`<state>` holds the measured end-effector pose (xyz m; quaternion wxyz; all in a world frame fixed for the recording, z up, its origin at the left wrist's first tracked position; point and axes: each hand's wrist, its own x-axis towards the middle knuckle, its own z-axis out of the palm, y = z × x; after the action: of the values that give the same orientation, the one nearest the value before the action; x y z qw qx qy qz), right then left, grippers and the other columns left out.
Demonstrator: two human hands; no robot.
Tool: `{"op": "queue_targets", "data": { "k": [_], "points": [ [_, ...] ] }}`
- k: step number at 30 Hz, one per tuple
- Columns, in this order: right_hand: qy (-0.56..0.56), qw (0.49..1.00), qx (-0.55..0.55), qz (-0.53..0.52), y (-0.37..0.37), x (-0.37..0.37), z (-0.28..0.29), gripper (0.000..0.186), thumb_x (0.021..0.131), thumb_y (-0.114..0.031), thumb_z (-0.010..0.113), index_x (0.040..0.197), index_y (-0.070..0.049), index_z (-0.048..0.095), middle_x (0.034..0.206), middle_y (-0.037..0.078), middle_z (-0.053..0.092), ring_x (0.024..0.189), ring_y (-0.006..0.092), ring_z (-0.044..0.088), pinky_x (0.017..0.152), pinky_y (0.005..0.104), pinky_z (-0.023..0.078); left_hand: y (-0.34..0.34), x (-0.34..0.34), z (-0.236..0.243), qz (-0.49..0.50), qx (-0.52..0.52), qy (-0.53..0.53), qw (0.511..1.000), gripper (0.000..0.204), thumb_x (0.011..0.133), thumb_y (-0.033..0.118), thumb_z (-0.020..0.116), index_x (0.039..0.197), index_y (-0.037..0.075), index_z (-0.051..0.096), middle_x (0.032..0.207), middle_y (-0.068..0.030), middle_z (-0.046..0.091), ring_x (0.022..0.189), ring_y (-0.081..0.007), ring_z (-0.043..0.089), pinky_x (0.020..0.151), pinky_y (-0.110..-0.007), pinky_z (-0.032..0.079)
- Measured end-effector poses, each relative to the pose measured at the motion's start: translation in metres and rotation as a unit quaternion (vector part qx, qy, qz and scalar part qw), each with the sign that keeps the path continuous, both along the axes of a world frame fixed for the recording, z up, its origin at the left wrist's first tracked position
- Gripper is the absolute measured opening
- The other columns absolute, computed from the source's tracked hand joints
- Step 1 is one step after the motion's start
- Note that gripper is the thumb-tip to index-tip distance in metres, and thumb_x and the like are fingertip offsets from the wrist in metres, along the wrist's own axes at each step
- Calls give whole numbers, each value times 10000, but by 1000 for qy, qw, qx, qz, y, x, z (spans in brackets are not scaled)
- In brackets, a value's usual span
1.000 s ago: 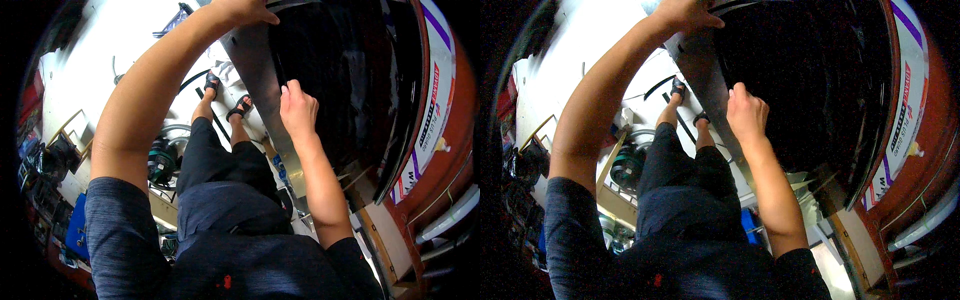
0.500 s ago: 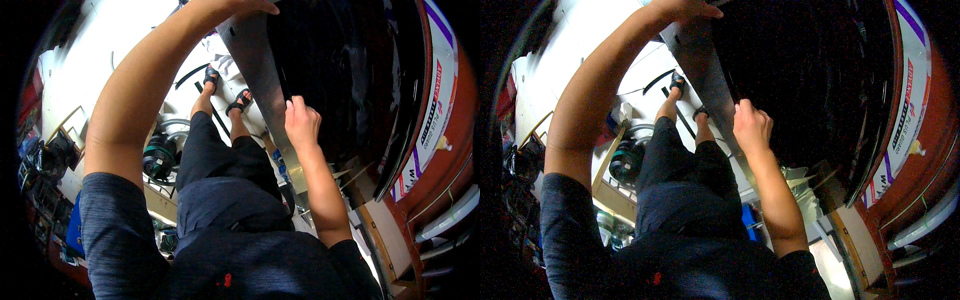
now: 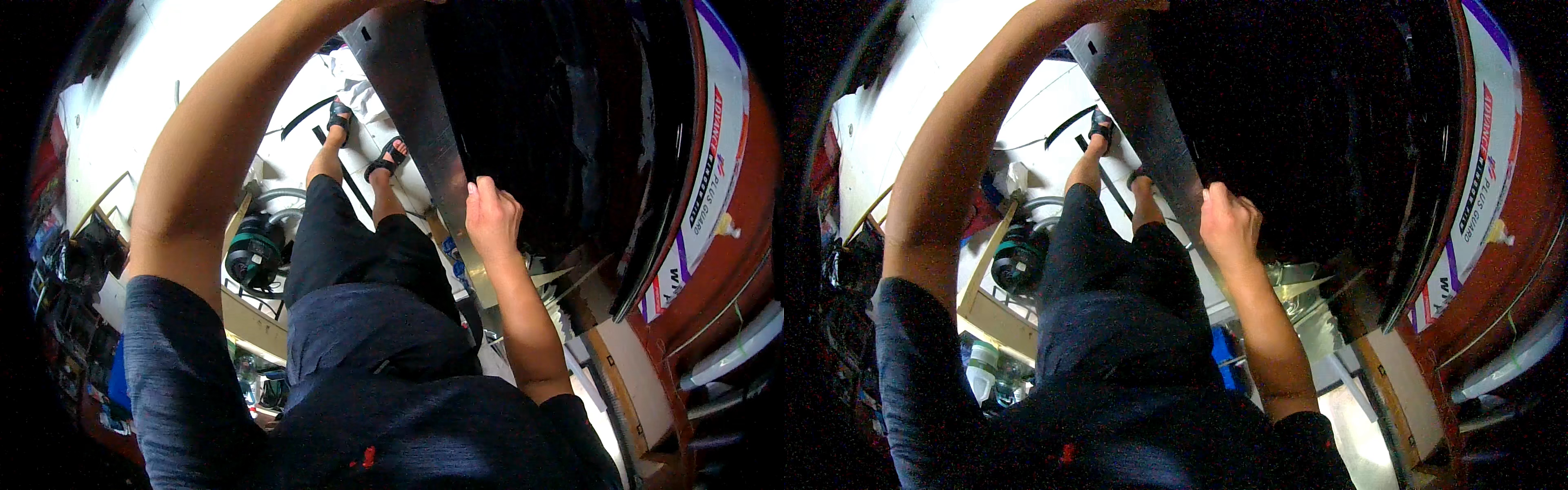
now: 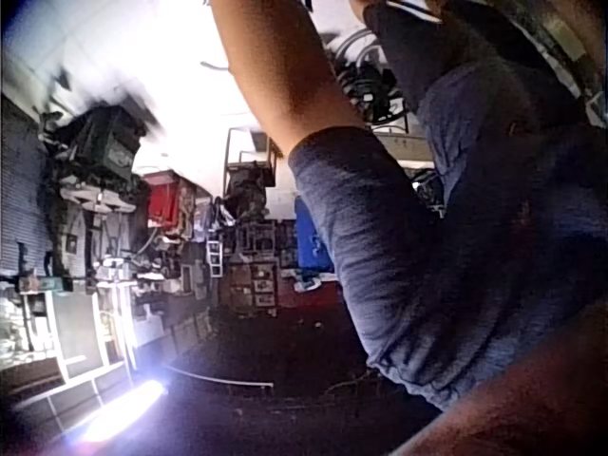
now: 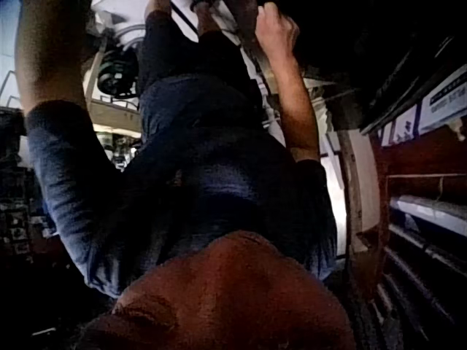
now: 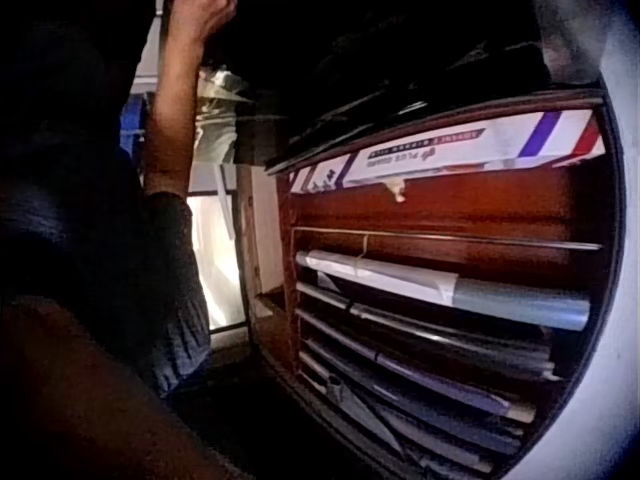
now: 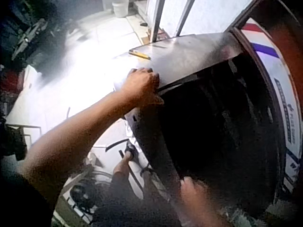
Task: The person applies a black tint film to a car window, smoothing it with a squeegee and trimming the edges with a knife. They then move to a white van, spray the window with liquid, and wipe it with a pink cloth.
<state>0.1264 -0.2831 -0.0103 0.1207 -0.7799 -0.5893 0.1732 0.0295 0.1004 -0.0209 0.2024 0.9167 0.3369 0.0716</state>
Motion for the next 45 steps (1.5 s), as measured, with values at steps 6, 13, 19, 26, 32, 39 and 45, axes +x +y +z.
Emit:
{"op": "queue_targets", "data": {
  "k": [6,13,19,26,32,39,45],
  "points": [
    [1,1000,3,-12,1,-3,-1,165,919,-98,662,845,-54,521,720,167,649,627,397,631,575,483,505,-78,-8,5,49,87,-119,988,774,724,442,845,1307,15,566,1389,-231,518,1343,-421,450,1172,-568,298],
    [12,1000,-2,3,-11,2,-1,184,933,-121,652,837,-50,512,711,167,646,623,402,626,565,483,496,-105,-12,-8,104,-1,-56,993,984,631,451,915,1420,44,493,1554,-220,395,1463,-411,331,1221,-593,214],
    [0,1000,1,12,-44,6,0,189,933,-118,651,824,-55,510,689,155,634,608,387,625,567,477,500,-104,-9,-8,102,-8,-62,993,982,607,443,926,1410,62,509,1525,-214,428,1452,-411,350,1217,-591,222],
    [12,1000,-16,10,-75,8,2,182,930,-101,654,818,-57,517,668,135,627,604,360,631,572,460,503,-106,-8,-8,106,4,-54,993,966,602,443,920,1396,64,522,1512,-203,443,1442,-407,363,1220,-583,224],
    [28,999,-39,13,-104,14,3,92,924,-101,666,936,-43,597,705,169,639,650,377,640,612,469,505,-107,-8,-14,104,33,-62,992,986,573,463,927,1385,62,536,1508,-192,451,1441,-405,362,1213,-581,234],
    [16,999,-43,24,-138,20,5,95,914,-98,668,912,-47,589,719,158,645,645,369,638,604,464,501,-106,-4,-17,105,47,-32,993,996,571,474,929,1398,80,538,1515,-184,450,1434,-398,375,1206,-564,252],
    [37,998,-47,19,-173,26,5,125,906,-85,659,852,-59,549,740,142,646,645,367,630,607,468,499,-105,-4,-12,104,40,-23,993,988,582,476,925,1399,76,538,1499,-184,461,1415,-395,393,1193,-555,273]
  ]
}}
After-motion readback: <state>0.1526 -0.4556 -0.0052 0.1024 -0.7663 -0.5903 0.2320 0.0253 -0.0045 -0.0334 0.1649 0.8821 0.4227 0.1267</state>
